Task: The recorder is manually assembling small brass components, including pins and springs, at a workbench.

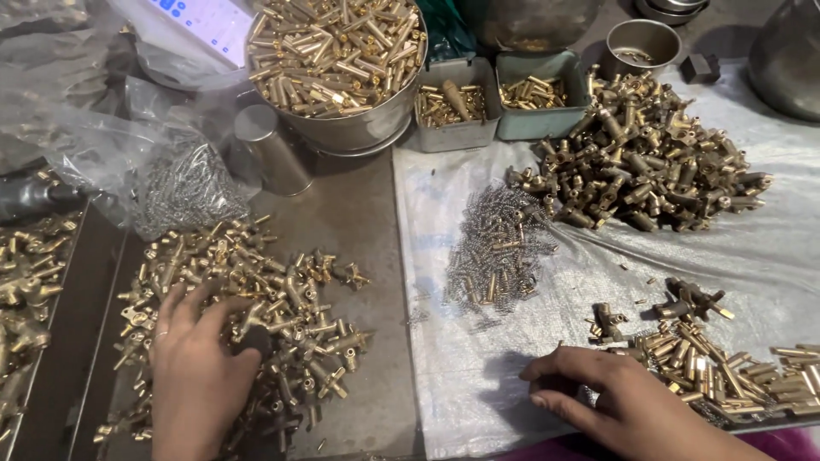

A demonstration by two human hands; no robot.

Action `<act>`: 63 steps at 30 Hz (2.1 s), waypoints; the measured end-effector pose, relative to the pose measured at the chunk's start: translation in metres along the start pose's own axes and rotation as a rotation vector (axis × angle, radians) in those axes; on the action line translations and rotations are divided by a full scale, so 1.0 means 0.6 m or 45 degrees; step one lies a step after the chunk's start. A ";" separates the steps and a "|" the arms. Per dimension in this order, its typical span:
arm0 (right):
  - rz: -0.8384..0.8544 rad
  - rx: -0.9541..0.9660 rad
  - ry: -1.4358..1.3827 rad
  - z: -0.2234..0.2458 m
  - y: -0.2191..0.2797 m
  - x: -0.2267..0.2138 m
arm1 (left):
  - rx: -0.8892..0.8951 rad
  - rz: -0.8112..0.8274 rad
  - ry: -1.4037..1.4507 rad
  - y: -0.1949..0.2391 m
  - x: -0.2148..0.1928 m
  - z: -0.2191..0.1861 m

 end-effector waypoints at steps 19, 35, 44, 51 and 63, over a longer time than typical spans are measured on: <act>0.006 -0.025 -0.207 0.008 0.006 0.035 | -0.428 0.896 1.873 0.157 0.109 -0.262; -0.086 0.118 -0.397 -0.022 0.010 0.003 | -0.231 1.144 2.098 0.185 0.116 -0.324; 0.020 0.139 -0.884 -0.028 0.016 0.003 | -0.126 1.097 2.007 0.190 0.098 -0.328; 0.099 0.160 -0.935 -0.037 0.018 0.005 | -0.171 1.017 1.803 0.187 0.065 -0.327; 0.119 0.223 -0.973 -0.020 0.019 0.009 | -0.082 0.865 1.638 0.185 0.044 -0.322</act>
Point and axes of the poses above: each hand's wrist, its own y-axis away from the middle knuckle, its own x-axis out of the palm, z = x × y, the point moved 3 cm from there along -y, towards the middle knuckle, and after that the axes turned 12 degrees about -y, right-handed, at the moved point
